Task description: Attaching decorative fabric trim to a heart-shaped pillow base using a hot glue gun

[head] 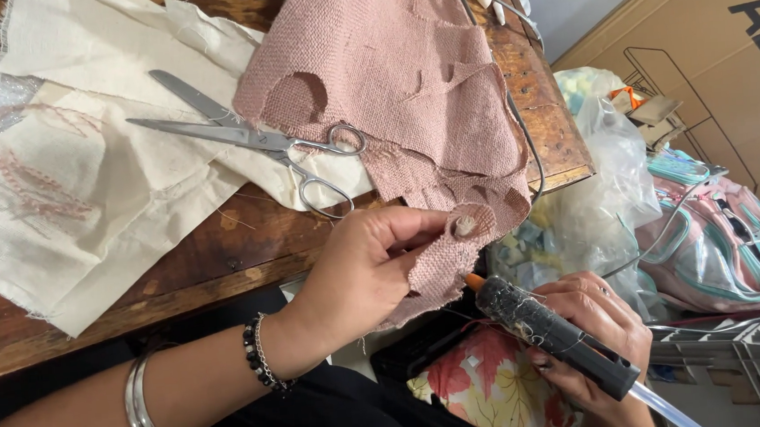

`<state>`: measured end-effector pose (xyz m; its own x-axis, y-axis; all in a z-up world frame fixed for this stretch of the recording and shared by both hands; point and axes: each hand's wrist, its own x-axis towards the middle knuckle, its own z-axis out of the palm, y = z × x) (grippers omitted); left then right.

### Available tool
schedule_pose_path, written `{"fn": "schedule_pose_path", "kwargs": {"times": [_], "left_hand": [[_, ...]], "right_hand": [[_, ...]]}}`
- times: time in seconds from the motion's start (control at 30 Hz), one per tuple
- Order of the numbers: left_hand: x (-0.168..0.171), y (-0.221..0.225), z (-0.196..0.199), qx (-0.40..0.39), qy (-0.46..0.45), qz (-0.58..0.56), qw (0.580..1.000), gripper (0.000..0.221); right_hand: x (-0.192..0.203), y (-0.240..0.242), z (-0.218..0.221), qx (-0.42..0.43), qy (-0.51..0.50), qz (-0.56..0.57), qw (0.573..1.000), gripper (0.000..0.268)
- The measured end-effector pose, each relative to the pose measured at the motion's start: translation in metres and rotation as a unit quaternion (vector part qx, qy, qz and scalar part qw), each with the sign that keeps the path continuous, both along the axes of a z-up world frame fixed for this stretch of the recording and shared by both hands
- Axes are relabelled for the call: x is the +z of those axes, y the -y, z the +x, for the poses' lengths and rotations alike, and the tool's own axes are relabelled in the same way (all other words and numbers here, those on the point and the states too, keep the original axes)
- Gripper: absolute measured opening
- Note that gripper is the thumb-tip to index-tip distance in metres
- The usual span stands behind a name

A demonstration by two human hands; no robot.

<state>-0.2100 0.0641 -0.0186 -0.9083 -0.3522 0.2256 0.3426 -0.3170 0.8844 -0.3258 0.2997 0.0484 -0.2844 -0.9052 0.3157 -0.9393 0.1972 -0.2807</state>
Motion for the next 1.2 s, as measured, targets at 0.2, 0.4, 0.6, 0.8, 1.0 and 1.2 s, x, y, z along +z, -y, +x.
{"fn": "schedule_pose_path", "kwargs": {"times": [0.2, 0.4, 0.6, 0.8, 1.0, 1.2], "left_hand": [[0.001, -0.001, 0.001, 0.002, 0.007, 0.017, 1.0, 0.03], [0.006, 0.002, 0.005, 0.004, 0.02, 0.012, 1.0, 0.027], [0.006, 0.0, 0.006, 0.015, 0.017, 0.048, 0.999, 0.026], [0.008, -0.004, 0.009, 0.005, 0.015, 0.121, 0.993, 0.024], [0.007, -0.01, 0.011, -0.021, 0.018, 0.216, 0.976, 0.025], [0.006, -0.016, 0.013, -0.035, 0.034, 0.295, 0.954, 0.021]], "right_hand": [[-0.003, -0.003, 0.005, -0.011, -0.009, 0.016, 1.0, 0.049], [-0.008, -0.004, 0.006, 0.002, -0.034, 0.011, 0.999, 0.05], [-0.014, -0.005, 0.01, 0.005, -0.046, 0.01, 0.999, 0.049], [-0.014, -0.004, 0.019, 0.01, -0.031, 0.011, 0.999, 0.043], [-0.023, -0.003, 0.022, 0.015, -0.036, 0.002, 0.999, 0.048], [-0.04, -0.002, 0.02, 0.021, -0.06, 0.006, 0.998, 0.046]]}}
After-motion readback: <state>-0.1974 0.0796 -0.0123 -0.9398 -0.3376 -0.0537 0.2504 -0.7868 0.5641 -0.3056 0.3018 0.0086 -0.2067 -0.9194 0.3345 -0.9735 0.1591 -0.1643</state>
